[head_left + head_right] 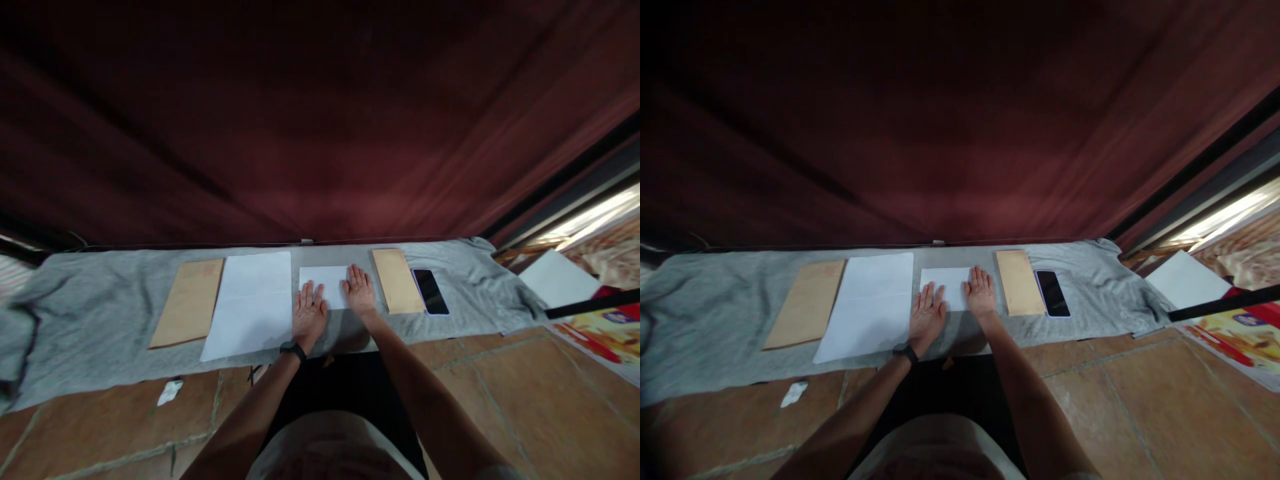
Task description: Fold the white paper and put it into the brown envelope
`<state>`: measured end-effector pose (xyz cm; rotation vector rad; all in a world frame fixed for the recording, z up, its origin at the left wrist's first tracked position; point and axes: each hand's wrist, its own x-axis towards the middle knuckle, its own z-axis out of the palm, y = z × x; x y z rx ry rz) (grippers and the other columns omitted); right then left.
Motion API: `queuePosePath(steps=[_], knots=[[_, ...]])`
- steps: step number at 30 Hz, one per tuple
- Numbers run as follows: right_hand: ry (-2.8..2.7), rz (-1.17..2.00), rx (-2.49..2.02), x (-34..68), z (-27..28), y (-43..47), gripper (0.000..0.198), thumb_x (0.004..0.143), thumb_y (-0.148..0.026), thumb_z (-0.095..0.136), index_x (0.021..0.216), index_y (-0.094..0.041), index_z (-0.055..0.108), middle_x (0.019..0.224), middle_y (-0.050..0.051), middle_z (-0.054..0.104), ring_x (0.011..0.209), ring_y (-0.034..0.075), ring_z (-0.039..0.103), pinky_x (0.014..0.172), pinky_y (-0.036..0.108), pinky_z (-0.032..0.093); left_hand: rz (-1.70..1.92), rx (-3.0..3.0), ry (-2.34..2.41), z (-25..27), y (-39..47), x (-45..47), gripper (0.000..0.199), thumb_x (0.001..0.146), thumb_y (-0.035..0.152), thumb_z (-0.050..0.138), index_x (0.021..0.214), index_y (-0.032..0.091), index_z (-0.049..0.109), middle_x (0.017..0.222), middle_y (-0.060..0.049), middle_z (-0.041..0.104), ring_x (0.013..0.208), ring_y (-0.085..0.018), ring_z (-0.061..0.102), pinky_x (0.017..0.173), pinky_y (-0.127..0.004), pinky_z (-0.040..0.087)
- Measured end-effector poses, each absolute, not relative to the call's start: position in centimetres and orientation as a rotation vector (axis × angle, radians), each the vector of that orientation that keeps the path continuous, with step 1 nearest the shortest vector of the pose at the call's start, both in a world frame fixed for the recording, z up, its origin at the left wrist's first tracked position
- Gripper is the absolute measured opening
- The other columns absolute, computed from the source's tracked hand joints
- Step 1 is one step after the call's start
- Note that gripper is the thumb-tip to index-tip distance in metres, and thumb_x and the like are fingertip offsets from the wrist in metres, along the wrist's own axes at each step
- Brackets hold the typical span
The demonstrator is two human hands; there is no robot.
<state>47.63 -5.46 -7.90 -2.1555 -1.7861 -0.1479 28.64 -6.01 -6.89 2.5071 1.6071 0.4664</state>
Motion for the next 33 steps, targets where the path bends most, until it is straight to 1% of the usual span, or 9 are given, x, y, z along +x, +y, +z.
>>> queuePosePath(steps=[6, 11, 16, 21, 23, 26, 29, 33], knots=[[-1.786, -0.126, -2.162, 47.8, -7.9, -5.4, 0.057, 0.104, -0.037, 0.034, 0.152, -0.006, 0.041, 0.155, 0.019, 0.044, 0.145, 0.029, 0.038, 0.119, 0.050, 0.025, 0.459, 2.464, 1.601, -6.3, -6.1, 28.8, 0.056, 0.100, 0.033, 0.040, 0.155, 0.021, 0.038, 0.166, -0.009, 0.026, 0.155, -0.027, 0.019, 0.126, -0.052, 0.018], [-1.784, -0.085, -2.148, 47.9, -8.1, -5.4, 0.058, 0.104, -0.037, 0.033, 0.153, -0.005, 0.038, 0.157, 0.021, 0.042, 0.147, 0.029, 0.036, 0.120, 0.052, 0.024, 0.434, 2.435, 1.605, -6.1, -6.1, 28.9, 0.058, 0.100, 0.036, 0.040, 0.156, 0.021, 0.035, 0.168, -0.008, 0.020, 0.155, -0.027, 0.017, 0.127, -0.050, 0.015], [-1.782, -0.095, -2.138, 48.0, -8.1, -5.5, 0.058, 0.104, -0.036, 0.032, 0.153, -0.005, 0.038, 0.156, 0.021, 0.043, 0.146, 0.029, 0.037, 0.120, 0.053, 0.025, 0.413, 2.457, 1.613, -6.0, -6.1, 28.9, 0.059, 0.100, 0.036, 0.040, 0.157, 0.022, 0.034, 0.168, -0.009, 0.019, 0.155, -0.028, 0.018, 0.126, -0.051, 0.015], [-1.770, -0.084, -2.164, 47.0, -7.7, -5.2, 0.057, 0.105, -0.033, 0.033, 0.152, -0.002, 0.039, 0.156, 0.022, 0.041, 0.147, 0.032, 0.036, 0.121, 0.056, 0.021, 0.404, 2.463, 1.622, -6.0, -6.2, 29.0, 0.059, 0.101, 0.037, 0.039, 0.157, 0.020, 0.033, 0.168, -0.010, 0.019, 0.155, -0.029, 0.017, 0.127, -0.051, 0.014], [-1.818, -0.038, -2.119, 45.8, -7.6, -5.0, 0.055, 0.106, -0.032, 0.031, 0.153, -0.004, 0.039, 0.159, 0.020, 0.039, 0.148, 0.030, 0.034, 0.121, 0.052, 0.022, 0.401, 2.455, 1.614, -6.0, -6.1, 29.0, 0.060, 0.100, 0.036, 0.040, 0.157, 0.021, 0.033, 0.168, -0.008, 0.018, 0.156, -0.029, 0.015, 0.127, -0.052, 0.013], [-1.923, 0.037, -2.035, 43.8, -7.6, -4.8, 0.055, 0.106, -0.034, 0.031, 0.154, -0.007, 0.039, 0.161, 0.015, 0.036, 0.149, 0.028, 0.033, 0.122, 0.048, 0.021, 0.398, 2.449, 1.600, -6.1, -6.1, 29.0, 0.059, 0.100, 0.034, 0.040, 0.157, 0.021, 0.033, 0.169, -0.007, 0.017, 0.156, -0.028, 0.013, 0.127, -0.053, 0.012], [-1.940, 0.049, -2.018, 42.9, -7.7, -4.9, 0.057, 0.106, -0.036, 0.032, 0.156, -0.009, 0.035, 0.162, 0.015, 0.034, 0.150, 0.029, 0.030, 0.123, 0.050, 0.020, 0.399, 2.444, 1.600, -6.2, -6.1, 29.0, 0.058, 0.100, 0.033, 0.039, 0.157, 0.021, 0.034, 0.169, -0.007, 0.015, 0.156, -0.028, 0.013, 0.127, -0.052, 0.011], [-1.933, 0.027, -2.029, 44.1, -8.0, -5.4, 0.056, 0.106, -0.037, 0.033, 0.156, -0.011, 0.035, 0.162, 0.016, 0.033, 0.150, 0.029, 0.030, 0.122, 0.051, 0.020, 0.387, 2.449, 1.609, -6.3, -6.2, 29.0, 0.061, 0.100, 0.037, 0.039, 0.158, 0.021, 0.031, 0.169, -0.008, 0.016, 0.156, -0.027, 0.011, 0.127, -0.052, 0.011]])
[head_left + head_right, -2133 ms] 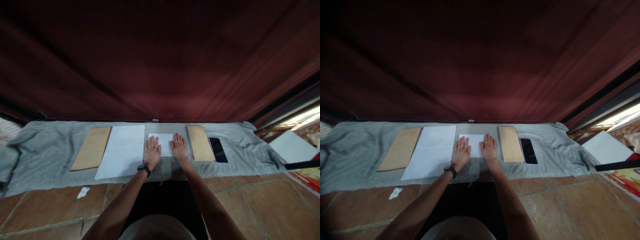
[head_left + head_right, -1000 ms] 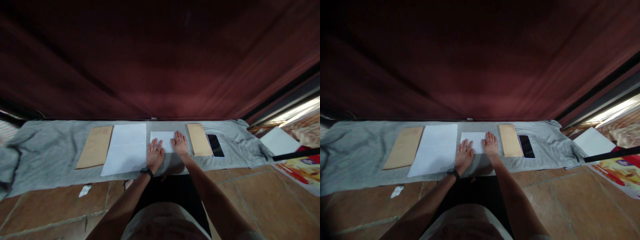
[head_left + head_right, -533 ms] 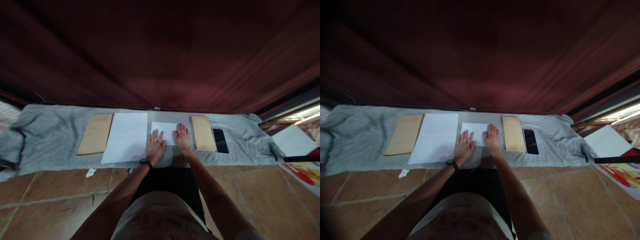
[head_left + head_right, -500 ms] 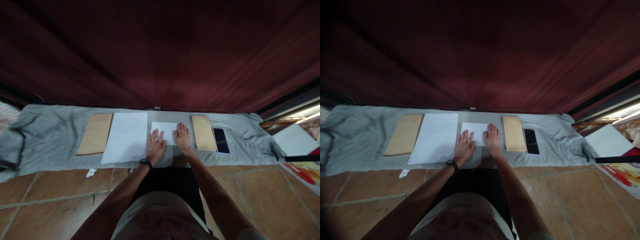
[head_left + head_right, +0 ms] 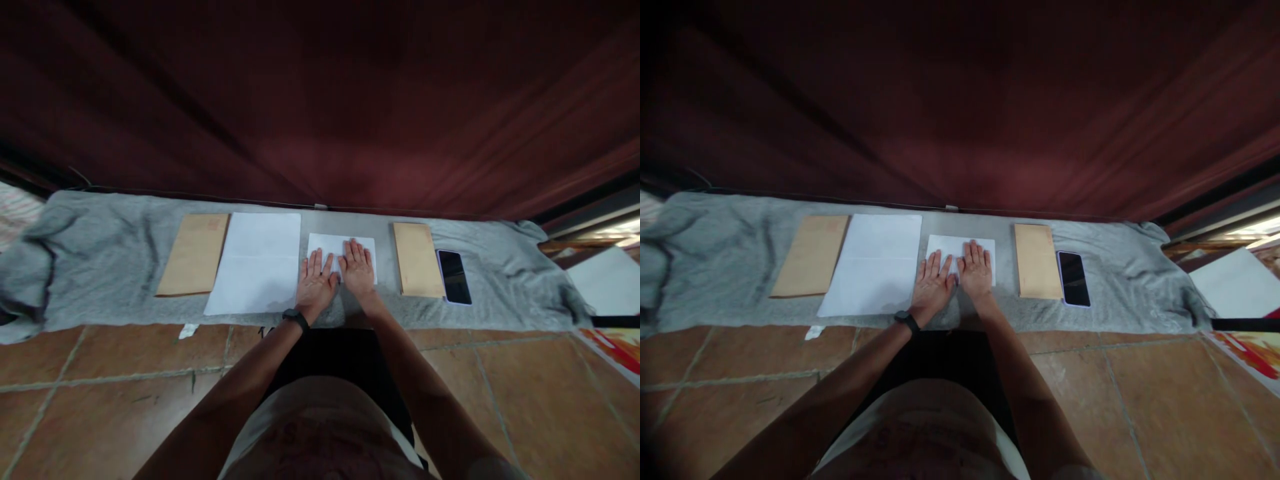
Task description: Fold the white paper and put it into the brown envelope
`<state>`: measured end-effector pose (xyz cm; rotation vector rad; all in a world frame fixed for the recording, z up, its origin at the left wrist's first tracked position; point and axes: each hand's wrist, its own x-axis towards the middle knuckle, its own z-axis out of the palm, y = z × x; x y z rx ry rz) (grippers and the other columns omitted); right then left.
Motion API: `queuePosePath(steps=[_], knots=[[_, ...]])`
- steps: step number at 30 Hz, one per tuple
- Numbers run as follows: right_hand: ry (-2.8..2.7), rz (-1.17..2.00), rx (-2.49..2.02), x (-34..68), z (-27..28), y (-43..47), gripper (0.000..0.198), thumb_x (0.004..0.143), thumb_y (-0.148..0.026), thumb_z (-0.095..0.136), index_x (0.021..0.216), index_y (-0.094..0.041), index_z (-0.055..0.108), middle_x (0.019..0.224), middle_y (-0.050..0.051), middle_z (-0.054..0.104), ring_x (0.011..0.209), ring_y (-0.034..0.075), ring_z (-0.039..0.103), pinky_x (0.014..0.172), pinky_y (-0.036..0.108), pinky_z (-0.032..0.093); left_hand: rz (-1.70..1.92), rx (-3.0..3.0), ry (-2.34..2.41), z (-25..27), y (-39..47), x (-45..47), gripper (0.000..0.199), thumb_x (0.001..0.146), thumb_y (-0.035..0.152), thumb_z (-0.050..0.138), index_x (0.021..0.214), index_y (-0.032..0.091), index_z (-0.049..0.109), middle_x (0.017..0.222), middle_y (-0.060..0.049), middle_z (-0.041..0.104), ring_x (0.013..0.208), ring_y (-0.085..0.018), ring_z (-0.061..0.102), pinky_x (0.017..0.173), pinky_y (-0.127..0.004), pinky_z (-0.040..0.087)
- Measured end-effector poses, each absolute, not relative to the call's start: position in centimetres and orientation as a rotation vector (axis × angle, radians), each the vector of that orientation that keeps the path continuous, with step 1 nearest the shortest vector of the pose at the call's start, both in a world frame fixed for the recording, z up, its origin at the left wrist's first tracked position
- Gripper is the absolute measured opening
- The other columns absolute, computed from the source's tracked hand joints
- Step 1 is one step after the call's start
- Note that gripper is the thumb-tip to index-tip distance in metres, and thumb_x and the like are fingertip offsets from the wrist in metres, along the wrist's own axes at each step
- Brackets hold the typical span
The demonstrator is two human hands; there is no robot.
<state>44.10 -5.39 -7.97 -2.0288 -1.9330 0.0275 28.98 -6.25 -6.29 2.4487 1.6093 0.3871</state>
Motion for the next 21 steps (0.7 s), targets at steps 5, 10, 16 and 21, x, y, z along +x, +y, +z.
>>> queuePosePath(steps=[5, 10, 16, 21], knots=[[-1.896, -0.024, -2.078, 46.1, -8.3, -6.0, 0.056, 0.107, -0.037, 0.033, 0.155, -0.010, 0.036, 0.162, 0.017, 0.033, 0.149, 0.029, 0.031, 0.121, 0.050, 0.021, 0.383, 2.564, 1.507, -5.9, -6.1, 29.2, 0.058, 0.101, 0.032, 0.035, 0.156, 0.014, 0.033, 0.168, -0.010, 0.021, 0.156, -0.027, 0.012, 0.127, -0.054, 0.008], [-1.890, -0.027, -2.093, 46.5, -8.3, -6.3, 0.056, 0.106, -0.036, 0.036, 0.155, -0.011, 0.036, 0.162, 0.018, 0.034, 0.150, 0.029, 0.030, 0.121, 0.051, 0.022, 0.289, 2.737, 1.257, -5.3, -5.3, 29.6, 0.056, 0.100, 0.026, 0.034, 0.153, 0.010, 0.039, 0.163, -0.012, 0.033, 0.154, -0.026, 0.020, 0.128, -0.049, 0.011], [-1.868, -0.048, -2.063, 46.4, -8.3, -6.3, 0.056, 0.106, -0.036, 0.036, 0.155, -0.011, 0.037, 0.161, 0.018, 0.035, 0.150, 0.029, 0.032, 0.121, 0.052, 0.023, 0.213, 2.779, 1.214, -5.0, -4.7, 30.0, 0.056, 0.102, 0.030, 0.033, 0.153, 0.008, 0.038, 0.163, -0.013, 0.034, 0.153, -0.026, 0.025, 0.127, -0.048, 0.015], [-1.849, -0.060, -2.050, 46.4, -8.5, -6.3, 0.055, 0.105, -0.036, 0.037, 0.154, -0.010, 0.039, 0.160, 0.018, 0.036, 0.148, 0.030, 0.034, 0.121, 0.052, 0.023, 0.183, 2.793, 1.186, -5.1, -4.4, 30.1, 0.057, 0.103, 0.033, 0.032, 0.154, 0.008, 0.037, 0.163, -0.014, 0.033, 0.154, -0.026, 0.023, 0.127, -0.048, 0.014]])
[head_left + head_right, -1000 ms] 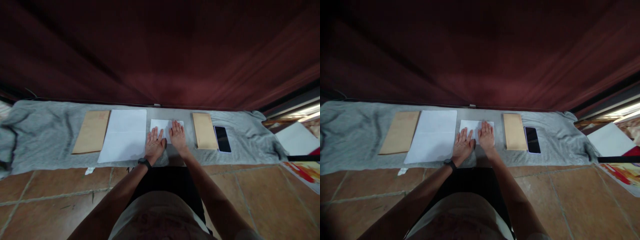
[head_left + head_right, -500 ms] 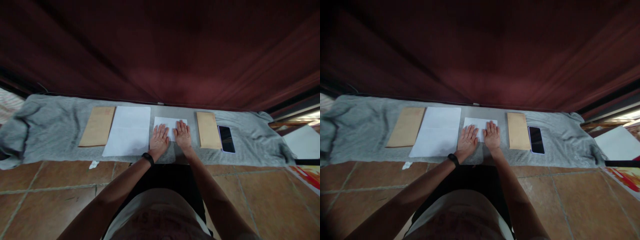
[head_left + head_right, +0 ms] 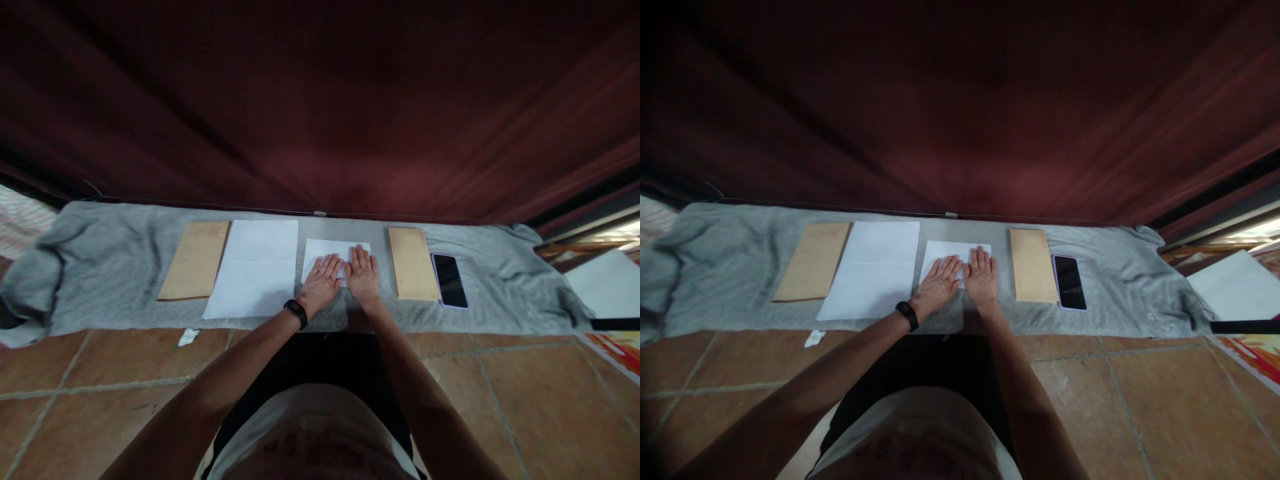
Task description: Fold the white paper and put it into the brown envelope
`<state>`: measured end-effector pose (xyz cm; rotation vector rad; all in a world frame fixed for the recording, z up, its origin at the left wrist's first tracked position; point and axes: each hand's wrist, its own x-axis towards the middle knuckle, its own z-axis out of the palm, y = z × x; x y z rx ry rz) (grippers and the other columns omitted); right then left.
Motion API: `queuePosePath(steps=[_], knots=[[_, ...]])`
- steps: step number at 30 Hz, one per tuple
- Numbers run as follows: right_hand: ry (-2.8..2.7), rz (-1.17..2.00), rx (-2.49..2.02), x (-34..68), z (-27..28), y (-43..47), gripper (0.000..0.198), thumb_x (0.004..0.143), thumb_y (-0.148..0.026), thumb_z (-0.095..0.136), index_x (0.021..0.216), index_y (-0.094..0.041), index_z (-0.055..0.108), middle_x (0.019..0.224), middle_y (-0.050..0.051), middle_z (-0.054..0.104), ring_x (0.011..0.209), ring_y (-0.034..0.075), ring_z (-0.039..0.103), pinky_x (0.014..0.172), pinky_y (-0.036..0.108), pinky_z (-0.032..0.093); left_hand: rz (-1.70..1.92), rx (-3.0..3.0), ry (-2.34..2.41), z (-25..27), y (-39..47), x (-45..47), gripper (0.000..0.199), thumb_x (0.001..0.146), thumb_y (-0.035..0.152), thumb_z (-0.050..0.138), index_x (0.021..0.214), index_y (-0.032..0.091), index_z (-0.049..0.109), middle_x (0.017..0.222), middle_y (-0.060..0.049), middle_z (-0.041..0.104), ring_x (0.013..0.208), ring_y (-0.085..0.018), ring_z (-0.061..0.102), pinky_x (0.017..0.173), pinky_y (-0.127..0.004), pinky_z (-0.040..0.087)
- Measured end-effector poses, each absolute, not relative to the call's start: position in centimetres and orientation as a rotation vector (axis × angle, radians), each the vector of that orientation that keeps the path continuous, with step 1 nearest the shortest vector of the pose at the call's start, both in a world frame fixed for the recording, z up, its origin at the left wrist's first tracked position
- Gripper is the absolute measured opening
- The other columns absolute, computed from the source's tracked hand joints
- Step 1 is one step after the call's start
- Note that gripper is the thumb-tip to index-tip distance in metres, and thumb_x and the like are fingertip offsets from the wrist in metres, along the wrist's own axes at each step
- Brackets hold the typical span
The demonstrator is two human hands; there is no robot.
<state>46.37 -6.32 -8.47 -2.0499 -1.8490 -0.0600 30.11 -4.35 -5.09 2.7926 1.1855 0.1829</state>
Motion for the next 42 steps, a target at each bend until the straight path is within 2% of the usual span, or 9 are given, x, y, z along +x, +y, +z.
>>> queuePosePath(steps=[7, 17, 25, 29, 32, 37, 42], knots=[[-1.861, -0.065, -2.050, 46.4, -8.6, -6.3, 0.055, 0.105, -0.035, 0.036, 0.154, -0.011, 0.039, 0.160, 0.018, 0.036, 0.149, 0.029, 0.033, 0.120, 0.051, 0.024, 0.130, 2.732, 1.231, -5.5, -3.7, 30.8, 0.062, 0.102, 0.040, 0.034, 0.156, 0.010, 0.032, 0.166, -0.013, 0.025, 0.155, -0.027, 0.017, 0.126, -0.051, 0.013], [-1.831, -0.070, -2.052, 46.1, -8.3, -6.2, 0.053, 0.105, -0.033, 0.034, 0.152, -0.010, 0.042, 0.159, 0.017, 0.039, 0.147, 0.030, 0.037, 0.120, 0.051, 0.024, 0.149, 2.621, 1.325, -5.8, 0.1, 31.2, 0.058, 0.104, 0.035, 0.026, 0.158, 0.017, 0.029, 0.167, -0.008, 0.023, 0.156, -0.023, 0.016, 0.127, -0.049, 0.010], [-1.795, -0.018, -2.060, 46.1, -8.0, -5.9, 0.053, 0.105, -0.031, 0.034, 0.152, -0.008, 0.042, 0.158, 0.018, 0.040, 0.146, 0.031, 0.037, 0.121, 0.053, 0.023, 0.342, 2.521, 1.616, -7.1, 0.0, 30.9, 0.060, 0.103, 0.036, 0.027, 0.158, 0.011, 0.029, 0.167, -0.012, 0.022, 0.156, -0.025, 0.015, 0.127, -0.048, 0.010], [-1.818, 0.106, -2.005, 44.5, -7.4, -4.6, 0.051, 0.105, -0.030, 0.032, 0.149, -0.007, 0.046, 0.156, 0.017, 0.044, 0.146, 0.026, 0.039, 0.120, 0.045, 0.028, 0.352, 2.527, 1.593, -7.2, 0.0, 30.8, 0.059, 0.103, 0.035, 0.028, 0.157, 0.012, 0.032, 0.166, -0.013, 0.023, 0.156, -0.026, 0.015, 0.126, -0.049, 0.012], [-1.903, 0.153, -1.924, 43.0, -7.4, -4.0, 0.051, 0.106, -0.032, 0.031, 0.149, -0.011, 0.047, 0.156, 0.014, 0.044, 0.147, 0.024, 0.038, 0.122, 0.044, 0.025, 0.331, 2.530, 1.580, -7.2, 0.1, 30.7, 0.058, 0.102, 0.031, 0.029, 0.157, 0.014, 0.032, 0.167, -0.011, 0.022, 0.156, -0.025, 0.013, 0.126, -0.049, 0.012], [-1.897, 0.062, -1.961, 43.3, -7.8, -4.1, 0.052, 0.106, -0.036, 0.032, 0.151, -0.012, 0.045, 0.158, 0.014, 0.042, 0.148, 0.027, 0.036, 0.122, 0.048, 0.023, 0.321, 2.525, 1.591, -7.0, -0.1, 30.6, 0.059, 0.102, 0.032, 0.029, 0.157, 0.014, 0.031, 0.167, -0.011, 0.021, 0.156, -0.025, 0.014, 0.126, -0.049, 0.012], [-1.855, -0.026, -2.048, 46.0, -7.9, -4.7, 0.054, 0.106, -0.037, 0.035, 0.152, -0.010, 0.042, 0.157, 0.018, 0.041, 0.147, 0.029, 0.037, 0.120, 0.050, 0.026, 0.337, 2.481, 1.635, -6.7, -0.2, 30.8, 0.062, 0.102, 0.036, 0.028, 0.157, 0.008, 0.030, 0.166, -0.015, 0.024, 0.155, -0.026, 0.017, 0.127, -0.048, 0.014]])
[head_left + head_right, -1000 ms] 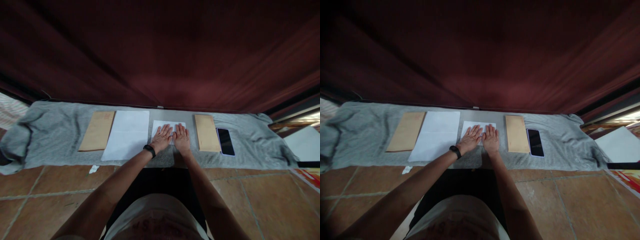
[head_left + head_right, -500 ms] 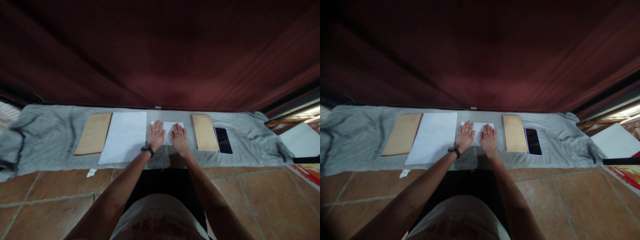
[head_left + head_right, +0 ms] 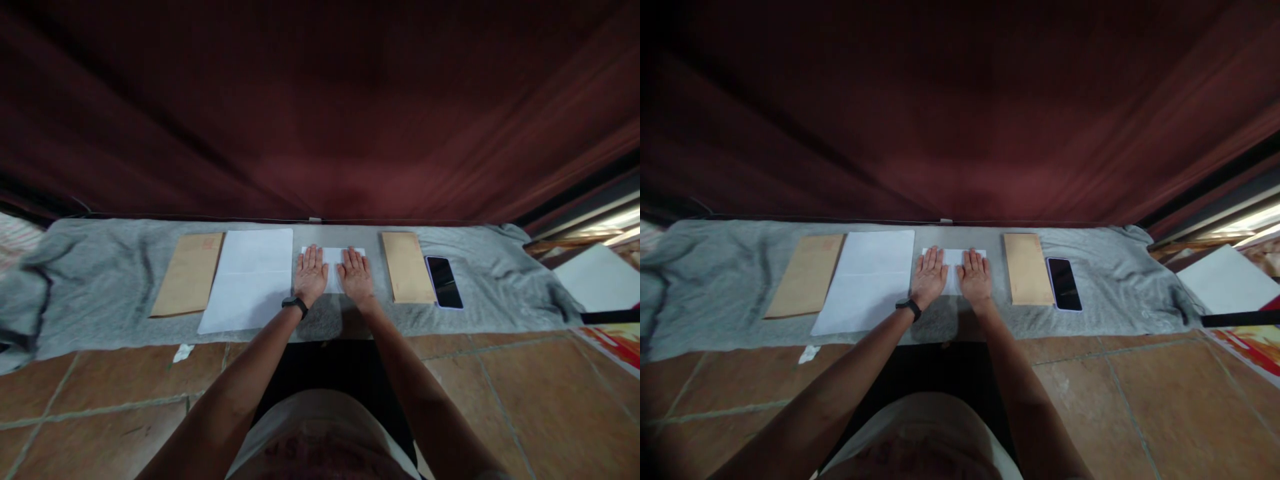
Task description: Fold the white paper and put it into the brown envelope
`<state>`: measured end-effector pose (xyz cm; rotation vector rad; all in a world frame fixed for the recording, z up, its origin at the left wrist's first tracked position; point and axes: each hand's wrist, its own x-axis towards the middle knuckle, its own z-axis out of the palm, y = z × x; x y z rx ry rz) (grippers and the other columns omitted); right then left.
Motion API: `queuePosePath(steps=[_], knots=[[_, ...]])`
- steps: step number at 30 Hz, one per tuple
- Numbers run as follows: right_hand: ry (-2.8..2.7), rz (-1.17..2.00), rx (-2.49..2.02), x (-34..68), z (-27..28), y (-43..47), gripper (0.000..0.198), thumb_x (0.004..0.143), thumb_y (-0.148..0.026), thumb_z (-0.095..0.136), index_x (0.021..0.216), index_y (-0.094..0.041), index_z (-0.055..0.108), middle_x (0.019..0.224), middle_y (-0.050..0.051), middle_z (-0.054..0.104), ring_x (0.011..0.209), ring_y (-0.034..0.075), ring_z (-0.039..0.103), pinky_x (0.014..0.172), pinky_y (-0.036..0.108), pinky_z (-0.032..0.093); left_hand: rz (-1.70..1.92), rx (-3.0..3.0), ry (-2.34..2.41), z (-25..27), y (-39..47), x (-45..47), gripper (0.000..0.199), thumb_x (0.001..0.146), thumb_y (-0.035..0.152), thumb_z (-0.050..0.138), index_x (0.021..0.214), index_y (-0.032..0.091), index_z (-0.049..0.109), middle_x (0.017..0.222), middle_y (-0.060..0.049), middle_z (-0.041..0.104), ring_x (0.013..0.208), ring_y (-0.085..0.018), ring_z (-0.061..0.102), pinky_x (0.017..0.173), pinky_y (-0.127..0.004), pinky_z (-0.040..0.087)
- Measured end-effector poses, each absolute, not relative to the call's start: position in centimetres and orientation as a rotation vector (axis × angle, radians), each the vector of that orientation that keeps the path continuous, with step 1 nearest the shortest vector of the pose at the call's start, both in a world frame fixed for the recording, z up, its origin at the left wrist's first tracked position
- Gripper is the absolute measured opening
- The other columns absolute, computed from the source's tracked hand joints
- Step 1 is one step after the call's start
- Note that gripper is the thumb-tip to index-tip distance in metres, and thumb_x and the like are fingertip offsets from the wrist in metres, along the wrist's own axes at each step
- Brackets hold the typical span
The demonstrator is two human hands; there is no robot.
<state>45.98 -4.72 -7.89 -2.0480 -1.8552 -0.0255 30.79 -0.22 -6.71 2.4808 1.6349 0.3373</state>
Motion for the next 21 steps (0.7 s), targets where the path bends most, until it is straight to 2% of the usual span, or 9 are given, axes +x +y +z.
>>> queuePosePath(steps=[5, 11, 21], knots=[[-1.816, -0.092, -2.064, 47.5, -8.1, -5.5, 0.057, 0.105, -0.037, 0.034, 0.151, -0.004, 0.041, 0.156, 0.021, 0.043, 0.145, 0.031, 0.039, 0.118, 0.050, 0.027, 0.368, 2.449, 1.683, -6.7, -0.4, 30.8, 0.062, 0.101, 0.034, 0.030, 0.156, 0.006, 0.030, 0.164, -0.016, 0.027, 0.155, -0.026, 0.018, 0.126, -0.048, 0.016], [-1.770, -0.125, -2.099, 48.0, -8.3, -6.6, 0.059, 0.105, -0.037, 0.034, 0.152, -0.002, 0.038, 0.155, 0.023, 0.043, 0.145, 0.031, 0.039, 0.118, 0.051, 0.028, 0.405, 2.442, 1.717, -6.6, -1.5, 30.2, 0.063, 0.101, 0.033, 0.030, 0.154, -0.001, 0.030, 0.164, -0.022, 0.025, 0.155, -0.029, 0.016, 0.126, -0.049, 0.016], [-1.689, -0.155, -2.131, 47.9, -8.8, -8.7, 0.060, 0.105, -0.037, 0.033, 0.153, 0.000, 0.037, 0.155, 0.025, 0.042, 0.144, 0.033, 0.039, 0.117, 0.053, 0.030, 0.515, 2.389, 1.772, -7.0, -5.6, 29.3, 0.063, 0.101, 0.033, 0.033, 0.153, -0.001, 0.029, 0.162, -0.025, 0.028, 0.154, -0.033, 0.019, 0.124, -0.053, 0.023]])
